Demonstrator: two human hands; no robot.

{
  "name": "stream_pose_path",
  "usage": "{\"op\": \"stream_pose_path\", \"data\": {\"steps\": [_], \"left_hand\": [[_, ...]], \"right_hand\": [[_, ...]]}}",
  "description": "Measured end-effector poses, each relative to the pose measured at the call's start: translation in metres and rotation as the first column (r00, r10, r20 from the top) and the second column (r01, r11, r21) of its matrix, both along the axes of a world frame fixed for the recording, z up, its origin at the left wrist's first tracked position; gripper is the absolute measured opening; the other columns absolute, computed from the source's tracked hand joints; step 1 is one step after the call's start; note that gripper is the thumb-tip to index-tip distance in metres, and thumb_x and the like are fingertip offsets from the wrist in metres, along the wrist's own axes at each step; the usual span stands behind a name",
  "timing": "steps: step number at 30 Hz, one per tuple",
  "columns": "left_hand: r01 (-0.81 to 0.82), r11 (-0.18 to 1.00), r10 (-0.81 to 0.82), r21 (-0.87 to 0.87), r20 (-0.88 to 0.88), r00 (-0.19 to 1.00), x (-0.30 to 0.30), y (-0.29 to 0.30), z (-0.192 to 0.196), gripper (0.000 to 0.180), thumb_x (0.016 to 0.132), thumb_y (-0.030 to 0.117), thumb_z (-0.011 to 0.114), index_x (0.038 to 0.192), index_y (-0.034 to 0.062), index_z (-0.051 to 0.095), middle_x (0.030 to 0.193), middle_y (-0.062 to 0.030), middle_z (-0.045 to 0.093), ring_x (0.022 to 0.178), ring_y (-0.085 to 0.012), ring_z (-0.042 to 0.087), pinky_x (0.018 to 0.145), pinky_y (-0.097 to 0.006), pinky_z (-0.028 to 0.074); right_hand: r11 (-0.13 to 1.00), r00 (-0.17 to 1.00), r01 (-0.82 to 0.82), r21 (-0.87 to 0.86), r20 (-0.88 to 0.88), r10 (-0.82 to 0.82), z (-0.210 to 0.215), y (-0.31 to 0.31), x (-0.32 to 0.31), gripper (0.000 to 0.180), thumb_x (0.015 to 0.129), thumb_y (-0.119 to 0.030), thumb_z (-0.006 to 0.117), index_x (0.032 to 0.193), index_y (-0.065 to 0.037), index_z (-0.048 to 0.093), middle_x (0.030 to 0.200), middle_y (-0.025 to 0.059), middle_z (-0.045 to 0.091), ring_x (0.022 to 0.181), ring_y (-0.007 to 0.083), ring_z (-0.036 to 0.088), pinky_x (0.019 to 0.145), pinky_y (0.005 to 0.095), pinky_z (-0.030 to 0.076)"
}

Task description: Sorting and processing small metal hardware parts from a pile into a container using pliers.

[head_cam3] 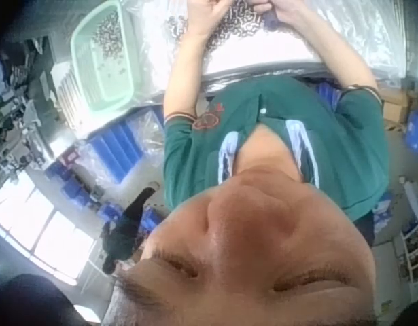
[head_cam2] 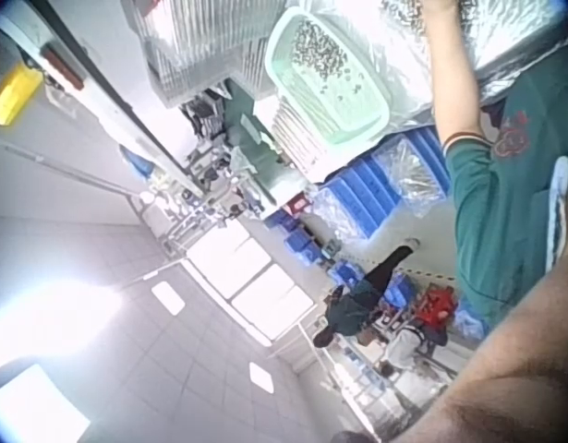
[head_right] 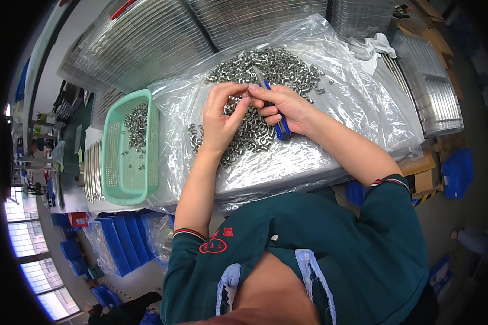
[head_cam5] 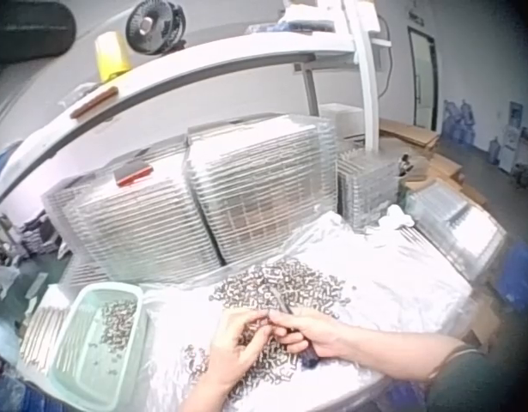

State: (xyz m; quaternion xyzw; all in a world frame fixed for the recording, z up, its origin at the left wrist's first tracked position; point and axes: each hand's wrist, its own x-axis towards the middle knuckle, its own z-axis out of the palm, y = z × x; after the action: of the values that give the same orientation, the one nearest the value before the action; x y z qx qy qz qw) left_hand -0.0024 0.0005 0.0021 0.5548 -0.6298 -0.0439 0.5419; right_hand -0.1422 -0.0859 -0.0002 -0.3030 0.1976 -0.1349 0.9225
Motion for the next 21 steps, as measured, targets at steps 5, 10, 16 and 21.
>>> {"op": "stream_pose_path", "data": {"steps": [5,10,16,21], "left_hand": [[0.007,1.0,-0.006,0.029,-0.017,1.0,0.0,-0.0011,-0.004,0.019,0.073,0.007,0.066,0.092,0.0053,0.062,0.091,-0.0081,0.056,0.08,-0.0192,0.057,0.067,-0.028,0.046],[0.001,0.999,0.004,0.046,-0.095,0.996,-0.0002,-0.0006,-0.0028,0.017,0.075,0.009,0.065,0.091,0.0065,0.062,0.091,-0.0069,0.056,0.08,-0.0175,0.055,0.061,-0.026,0.044],[0.01,0.999,-0.005,0.047,-0.112,0.994,-0.0007,-0.0009,-0.0038,0.016,0.075,0.009,0.065,0.09,0.006,0.061,0.091,-0.0066,0.056,0.081,-0.0171,0.055,0.06,-0.026,0.044],[-0.017,0.998,0.025,0.057,-0.136,0.99,-0.0006,-0.0001,-0.0032,0.015,0.075,0.01,0.065,0.089,0.0053,0.061,0.088,-0.007,0.058,0.077,-0.0174,0.056,0.061,-0.026,0.045]], "right_hand": [[1.0,1.0,-0.024,0.001,0.011,0.024,-0.0019,-0.0012,-0.001,0.016,0.087,-0.024,0.055,0.084,-0.009,0.051,0.066,-0.0054,0.048,0.047,-0.0022,0.036,0.035,0.0115,0.027],[1.0,1.0,-0.023,0.0,0.002,0.023,-0.0009,-0.0011,-0.0002,0.016,0.087,-0.024,0.056,0.084,-0.009,0.051,0.066,-0.0055,0.048,0.047,-0.0023,0.036,0.035,0.0117,0.027],[1.0,1.0,-0.025,-0.005,0.003,0.025,-0.0019,-0.0016,-0.001,0.015,0.086,-0.023,0.056,0.084,-0.009,0.051,0.066,-0.0054,0.048,0.047,-0.0024,0.036,0.035,0.0115,0.027],[0.999,0.999,-0.007,-0.038,-0.031,0.006,0.0018,0.0,-0.0007,0.019,0.088,-0.026,0.054,0.089,-0.007,0.052,0.066,-0.0049,0.048,0.047,-0.0026,0.034,0.035,0.0116,0.026]]}}
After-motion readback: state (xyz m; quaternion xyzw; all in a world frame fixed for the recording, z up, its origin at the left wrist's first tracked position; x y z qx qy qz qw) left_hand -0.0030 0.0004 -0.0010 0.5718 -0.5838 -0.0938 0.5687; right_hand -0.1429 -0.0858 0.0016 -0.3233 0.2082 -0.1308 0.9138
